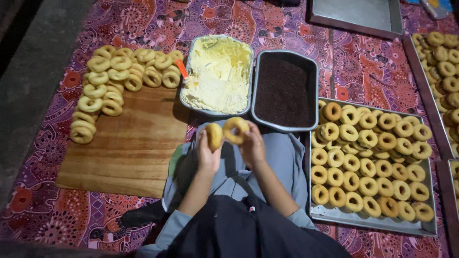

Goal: The person repeatedly picks up ring-shaped donuts, dips them into a white creamy mixture, then rolls them in a dark granular topping before placing them on a metal tray. The process is repeated continuously throughout the clip.

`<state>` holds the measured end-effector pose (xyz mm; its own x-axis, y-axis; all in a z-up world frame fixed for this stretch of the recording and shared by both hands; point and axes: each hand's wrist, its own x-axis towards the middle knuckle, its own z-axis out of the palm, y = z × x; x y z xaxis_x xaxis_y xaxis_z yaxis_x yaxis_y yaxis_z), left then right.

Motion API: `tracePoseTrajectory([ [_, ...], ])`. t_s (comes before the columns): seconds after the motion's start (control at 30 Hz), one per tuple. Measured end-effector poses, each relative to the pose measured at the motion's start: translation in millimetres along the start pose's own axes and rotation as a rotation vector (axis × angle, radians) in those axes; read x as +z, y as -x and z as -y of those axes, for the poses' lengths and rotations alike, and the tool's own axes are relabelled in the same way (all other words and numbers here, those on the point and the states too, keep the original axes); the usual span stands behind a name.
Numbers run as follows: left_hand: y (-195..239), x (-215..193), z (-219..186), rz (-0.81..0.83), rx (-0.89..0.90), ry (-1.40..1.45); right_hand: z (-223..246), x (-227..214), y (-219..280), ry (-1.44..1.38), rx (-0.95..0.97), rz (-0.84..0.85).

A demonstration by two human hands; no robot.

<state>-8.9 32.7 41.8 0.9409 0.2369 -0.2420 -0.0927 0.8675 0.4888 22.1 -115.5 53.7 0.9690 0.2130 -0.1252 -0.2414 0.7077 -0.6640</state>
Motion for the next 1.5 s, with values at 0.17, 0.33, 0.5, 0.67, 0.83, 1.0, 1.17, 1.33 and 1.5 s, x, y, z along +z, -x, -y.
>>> tracePoseTrajectory([
  [0.17,-2.6,-12.4,12.9,-0.025,-0.242,-0.127,-18.1,-4.4,2.8,0.393,0.041,-0.067],
  [0.33,-20.4,-48.2,13.5,-0.165,0.013,-0.378,3.0,19.3,10.7,1.437,-0.705,0.201],
  [0.5,-48.0,-96.8,8.2,-0.142,-0.163,-0.135,3.6,46.0,-1.8,1.655,-0.646,0.663],
  [0.67,-78.5,-147.2,-3.7,-0.189,-0.272,0.092,-16.7,39.9,-82.0,1.516,-0.480,0.627],
  [0.83,-115.2,-173.8,-2.7,-0.219,-0.178,0.136,-49.9,36.8,-181.8,1.548,-0.715,0.443],
  [1.0,-152.2,-181.2,-5.5,-0.246,-0.108,0.189,-63.5,39.2,-194.8,1.543,-0.597,0.327],
  [1.17,-162.0,-172.6,-10.3,-0.254,-0.136,0.202,-51.0,59.2,-171.7,1.597,-0.511,0.299],
  [1.33,-161.5,-148.6,-19.3,-0.282,-0.144,0.111,-59.1,71.5,-144.7,1.402,-0.579,0.633],
  [1.5,-155.1,-127.9,-25.8,-0.135,-0.077,0.147,-52.3,55.6,-180.0,1.539,-0.657,0.454],
])
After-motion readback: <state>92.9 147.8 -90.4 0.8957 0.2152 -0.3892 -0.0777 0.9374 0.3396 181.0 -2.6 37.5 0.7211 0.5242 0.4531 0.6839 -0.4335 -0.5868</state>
